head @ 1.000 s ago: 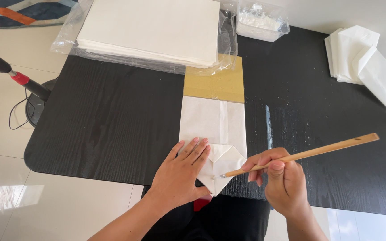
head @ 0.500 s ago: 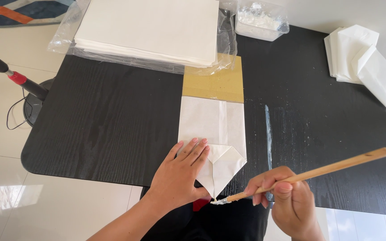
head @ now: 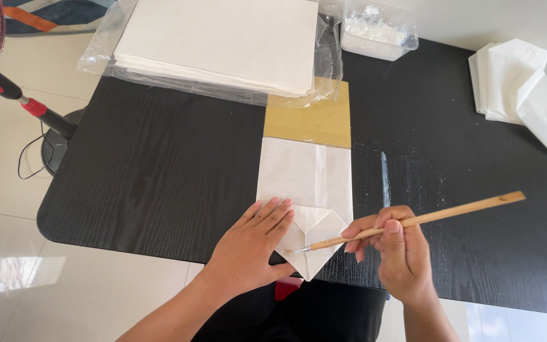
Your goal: The person folds a white paper sheet into a box shape on a black table. They use a brush to apply white adhesive from a container onto the folded edges, then press the flaps to secure them. The person handles a gold-colored paper sheet and additional white paper sheets during the process.
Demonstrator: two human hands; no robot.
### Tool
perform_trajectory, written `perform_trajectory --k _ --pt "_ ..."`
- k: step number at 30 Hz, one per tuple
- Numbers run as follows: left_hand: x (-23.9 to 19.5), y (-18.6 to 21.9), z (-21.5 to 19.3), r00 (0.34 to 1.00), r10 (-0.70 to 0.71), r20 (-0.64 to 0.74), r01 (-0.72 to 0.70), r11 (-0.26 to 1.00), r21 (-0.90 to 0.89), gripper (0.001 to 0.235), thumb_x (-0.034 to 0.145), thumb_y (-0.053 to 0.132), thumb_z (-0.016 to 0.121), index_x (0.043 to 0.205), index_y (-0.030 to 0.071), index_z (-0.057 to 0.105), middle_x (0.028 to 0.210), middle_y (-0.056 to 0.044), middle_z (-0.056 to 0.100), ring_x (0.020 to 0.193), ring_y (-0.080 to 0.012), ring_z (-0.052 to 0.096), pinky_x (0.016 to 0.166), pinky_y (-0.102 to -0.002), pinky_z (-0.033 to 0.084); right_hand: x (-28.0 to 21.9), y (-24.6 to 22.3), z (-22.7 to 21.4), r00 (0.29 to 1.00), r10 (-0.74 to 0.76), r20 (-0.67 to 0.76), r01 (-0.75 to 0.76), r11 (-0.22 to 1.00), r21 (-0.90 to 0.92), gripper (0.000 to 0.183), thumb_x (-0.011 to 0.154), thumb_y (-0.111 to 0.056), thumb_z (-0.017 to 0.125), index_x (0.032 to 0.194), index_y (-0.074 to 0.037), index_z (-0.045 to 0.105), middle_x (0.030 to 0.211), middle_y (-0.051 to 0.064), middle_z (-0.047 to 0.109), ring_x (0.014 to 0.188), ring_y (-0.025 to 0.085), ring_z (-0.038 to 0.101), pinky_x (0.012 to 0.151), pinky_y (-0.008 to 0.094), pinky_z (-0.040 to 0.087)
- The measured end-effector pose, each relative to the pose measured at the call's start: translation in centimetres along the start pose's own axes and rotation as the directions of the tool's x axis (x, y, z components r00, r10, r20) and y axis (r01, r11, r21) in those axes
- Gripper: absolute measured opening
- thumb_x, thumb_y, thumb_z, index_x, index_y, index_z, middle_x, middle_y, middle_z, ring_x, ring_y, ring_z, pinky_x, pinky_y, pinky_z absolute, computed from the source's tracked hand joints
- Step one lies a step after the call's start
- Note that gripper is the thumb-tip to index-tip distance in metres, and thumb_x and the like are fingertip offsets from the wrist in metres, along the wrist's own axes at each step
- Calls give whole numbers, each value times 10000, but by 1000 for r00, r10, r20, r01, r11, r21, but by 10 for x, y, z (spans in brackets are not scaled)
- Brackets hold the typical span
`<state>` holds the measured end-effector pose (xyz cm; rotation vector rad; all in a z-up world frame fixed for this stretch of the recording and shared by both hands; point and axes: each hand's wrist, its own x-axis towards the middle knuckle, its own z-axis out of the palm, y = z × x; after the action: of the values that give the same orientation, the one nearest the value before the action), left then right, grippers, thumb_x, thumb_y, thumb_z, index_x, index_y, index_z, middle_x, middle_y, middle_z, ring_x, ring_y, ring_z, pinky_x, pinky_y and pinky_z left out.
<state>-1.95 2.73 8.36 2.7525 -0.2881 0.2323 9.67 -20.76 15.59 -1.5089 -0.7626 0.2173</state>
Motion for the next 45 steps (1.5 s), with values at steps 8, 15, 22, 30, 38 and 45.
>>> perform_trajectory --k 8,15,22,30,38,45 --pt "-1 0 1 1000 -6 -9 7 999 36 990 871 655 666 1570 32 343 1646 -110 355 1541 -252 265 1240 -436 195 3 -3 -9 999 10 34 -7 996 -88 208 1123 -161 275 1002 -69 417 854 212 746 614 244 715 480 273 567" --pt "-1 1 -1 1000 -7 -10 7 999 40 1000 850 648 683 1562 25 355 1641 -116 360 1537 -259 273 1247 -437 188 9 -1 -26 992 -125 16 121 979 164 182 1143 -150 330 1084 -91 492 885 229 739 653 269 757 470 254 607" --pt "1 4 -2 999 -11 -43 12 999 40 995 844 664 688 1543 22 391 1630 -124 386 1525 -271 308 1239 -456 216 -2 8 -46 995 -61 -74 59 998 -26 148 1131 -152 327 1057 -86 437 795 219 707 548 257 693 438 269 548" --pt "6 17 -4 997 -18 -72 25 994 103 906 758 693 754 1465 173 531 1580 -214 402 1452 -412 389 1193 -585 246 -9 17 -34 999 21 -38 -21 1000 -2 135 1121 -158 337 1057 -95 438 790 229 714 602 275 697 483 294 564" --pt "5 18 -7 996 -14 -91 22 995 94 941 746 726 755 1457 153 529 1576 -218 408 1452 -423 392 1184 -596 263 -6 1 -48 996 -77 -41 67 979 -193 142 1117 -106 297 1058 -71 421 780 203 707 539 235 680 448 262 555" --pt "5 21 -7 997 -25 -71 34 991 132 1024 687 764 784 1464 162 498 1585 -226 397 1468 -415 373 1181 -593 264 -6 3 -18 973 -12 -232 -7 997 -80 158 1136 -160 351 1018 -79 419 809 234 674 439 231 655 330 270 549"
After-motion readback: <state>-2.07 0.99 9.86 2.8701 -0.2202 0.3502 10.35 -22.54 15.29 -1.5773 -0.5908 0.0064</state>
